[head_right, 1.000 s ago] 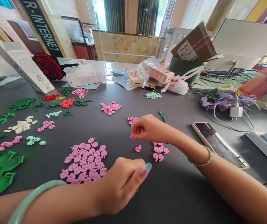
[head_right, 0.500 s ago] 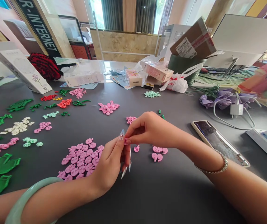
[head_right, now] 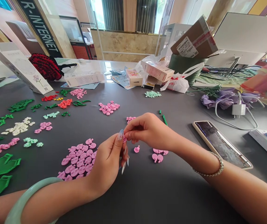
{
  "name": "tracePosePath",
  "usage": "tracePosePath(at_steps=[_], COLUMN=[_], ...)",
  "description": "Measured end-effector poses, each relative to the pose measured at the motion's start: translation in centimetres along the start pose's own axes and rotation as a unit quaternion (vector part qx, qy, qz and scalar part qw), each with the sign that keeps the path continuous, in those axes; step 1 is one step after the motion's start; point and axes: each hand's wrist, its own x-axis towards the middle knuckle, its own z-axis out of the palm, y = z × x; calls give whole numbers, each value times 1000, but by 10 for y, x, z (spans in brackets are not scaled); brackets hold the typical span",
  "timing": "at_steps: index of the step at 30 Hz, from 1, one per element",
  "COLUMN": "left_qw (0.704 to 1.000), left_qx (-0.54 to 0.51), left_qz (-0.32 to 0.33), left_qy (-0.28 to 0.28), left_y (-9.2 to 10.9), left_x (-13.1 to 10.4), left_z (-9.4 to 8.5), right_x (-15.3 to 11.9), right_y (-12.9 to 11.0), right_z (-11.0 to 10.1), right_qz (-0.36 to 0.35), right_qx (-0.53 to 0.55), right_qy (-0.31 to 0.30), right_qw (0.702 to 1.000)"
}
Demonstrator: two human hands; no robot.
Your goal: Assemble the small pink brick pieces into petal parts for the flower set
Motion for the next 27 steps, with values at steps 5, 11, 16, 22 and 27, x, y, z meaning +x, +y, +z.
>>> tracePosePath(at_steps=[5,11,16,22,27], left_qw=[1000,999,1000,999,996], left_qx=[-13,28,17,-26,-58], left_qz=[11,16,-7,28,29], left_qy=[0,5,2,-17,-63], left_y=[-2,-2,-1,-2,-2], left_x=[1,1,1,0,0], left_z=[0,0,0,-1,-1], right_x=[-1,-1,-2,-2,-2], right_y=[0,-2,-1,-3,-3], right_z=[0,0,4,5,6], right_qz=[27,60,77,88,85], right_qx=[58,15,26,99,139], right_qy=[-16,-18,5,2,-10], right_qw=[998,998,997,991,987])
